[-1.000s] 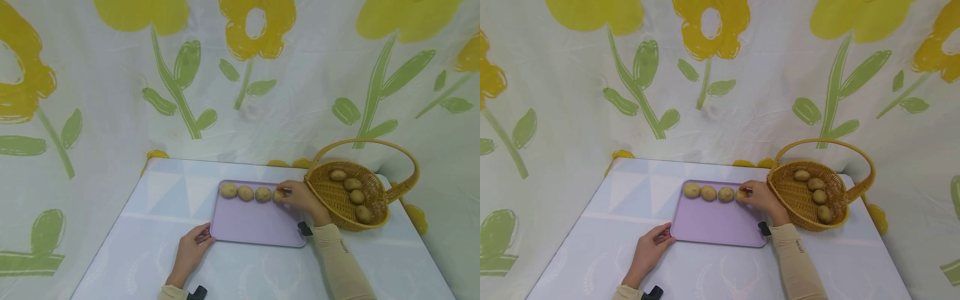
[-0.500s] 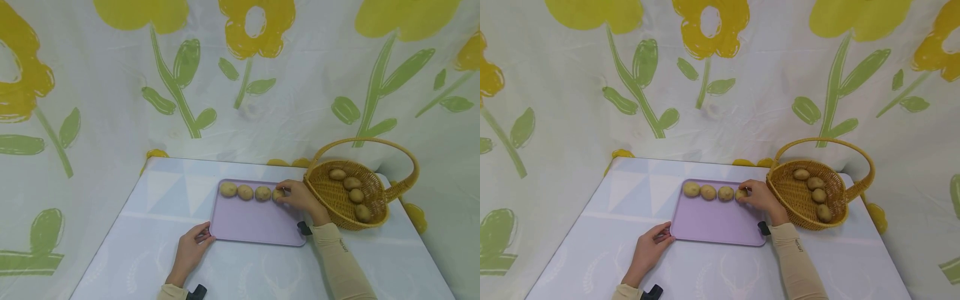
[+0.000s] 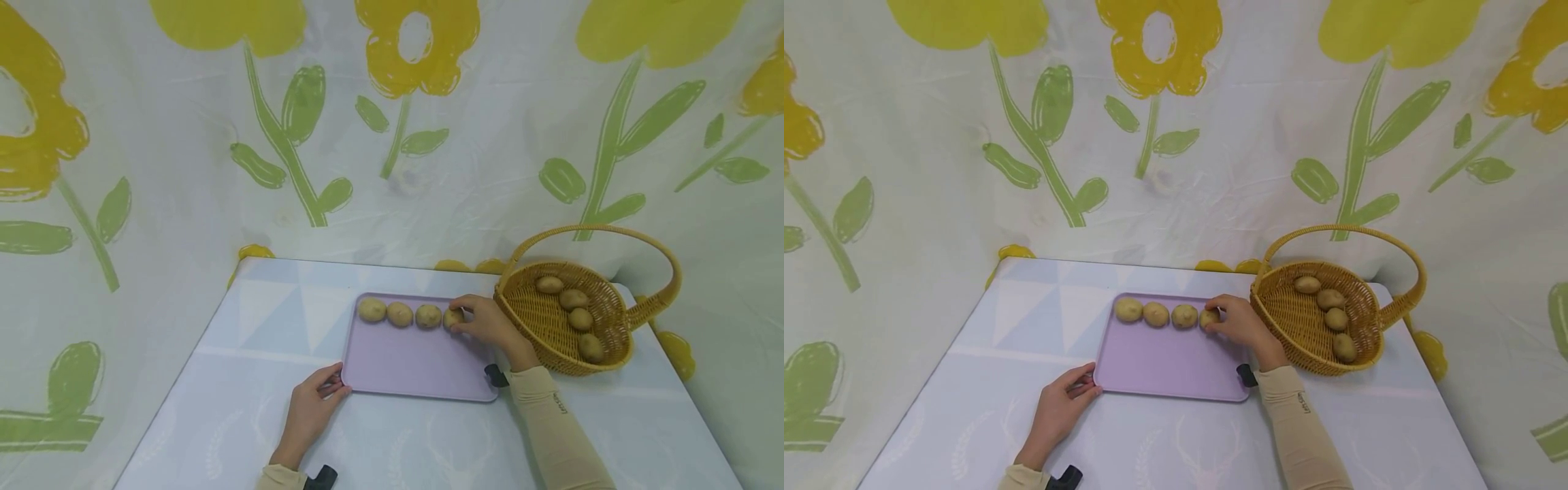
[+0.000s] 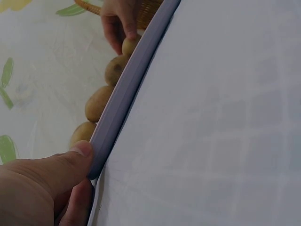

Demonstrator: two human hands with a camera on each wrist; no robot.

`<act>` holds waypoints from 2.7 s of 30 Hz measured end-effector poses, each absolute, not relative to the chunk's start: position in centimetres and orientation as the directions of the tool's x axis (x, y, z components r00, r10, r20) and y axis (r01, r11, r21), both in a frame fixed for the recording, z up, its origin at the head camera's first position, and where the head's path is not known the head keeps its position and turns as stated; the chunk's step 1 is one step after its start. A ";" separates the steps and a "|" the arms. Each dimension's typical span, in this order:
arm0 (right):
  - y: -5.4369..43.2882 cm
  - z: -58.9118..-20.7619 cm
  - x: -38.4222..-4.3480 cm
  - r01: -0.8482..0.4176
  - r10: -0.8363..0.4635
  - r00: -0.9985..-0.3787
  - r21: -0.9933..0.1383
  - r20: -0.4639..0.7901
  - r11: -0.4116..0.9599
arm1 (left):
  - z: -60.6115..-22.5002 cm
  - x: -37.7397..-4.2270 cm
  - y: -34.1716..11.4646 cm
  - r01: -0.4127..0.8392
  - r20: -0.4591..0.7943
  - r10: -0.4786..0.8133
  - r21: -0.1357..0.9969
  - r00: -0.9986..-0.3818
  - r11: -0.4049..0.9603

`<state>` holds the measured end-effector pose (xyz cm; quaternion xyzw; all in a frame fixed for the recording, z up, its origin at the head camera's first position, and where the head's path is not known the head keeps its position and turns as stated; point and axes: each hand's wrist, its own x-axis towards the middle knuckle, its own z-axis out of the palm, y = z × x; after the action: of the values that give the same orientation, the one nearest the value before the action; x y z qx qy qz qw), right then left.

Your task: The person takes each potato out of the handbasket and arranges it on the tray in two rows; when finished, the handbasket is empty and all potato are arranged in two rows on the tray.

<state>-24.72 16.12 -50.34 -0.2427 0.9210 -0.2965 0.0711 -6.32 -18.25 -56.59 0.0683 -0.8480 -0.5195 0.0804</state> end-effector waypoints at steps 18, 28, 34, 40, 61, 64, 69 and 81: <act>16.0 -50.3 -24.5 -0.433 -0.499 -0.866 -0.567 0.044 0.701 | -56.7 -6.2 -18.1 -0.016 0.082 -0.194 0.891 -0.977 0.455; 15.9 -50.3 -24.4 -0.426 -0.485 -0.873 -0.566 0.052 0.706 | -56.7 -6.2 -18.1 -0.025 0.076 -0.201 0.890 -0.977 0.456; 16.0 -49.7 -24.2 -0.431 -0.481 -0.875 -0.532 0.049 0.729 | -56.7 -6.3 -18.2 -0.015 0.087 -0.202 0.889 -0.976 0.457; 16.5 -48.1 -23.7 -0.471 -0.513 -0.855 -0.539 0.082 0.699 | -56.7 -6.3 -18.2 -0.016 0.091 -0.206 0.884 -0.974 0.468; 19.9 -40.3 -21.6 -0.410 -0.530 -0.845 -0.726 0.074 0.553 | -56.7 -6.3 -18.2 -0.044 0.056 -0.203 0.888 -0.978 0.458; 20.8 -39.5 -21.5 -0.388 -0.519 -0.853 -0.736 0.058 0.555 | -56.7 -6.3 -18.3 -0.041 0.062 -0.203 0.883 -0.977 0.467; 22.5 -38.8 -21.4 -0.400 -0.526 -0.845 -0.762 0.092 0.510 | -56.6 -6.3 -18.2 -0.043 0.058 -0.202 0.885 -0.978 0.463; 26.5 -39.3 -22.7 -0.405 -0.503 -0.855 -0.768 0.126 0.496 | -56.8 -6.2 -18.2 -0.027 0.077 -0.204 0.885 -0.976 0.465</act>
<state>-22.73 26.51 -39.32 -0.2632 0.8630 -0.4275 0.0571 -6.19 -18.21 -56.78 0.0681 -0.8515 -0.5128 0.0863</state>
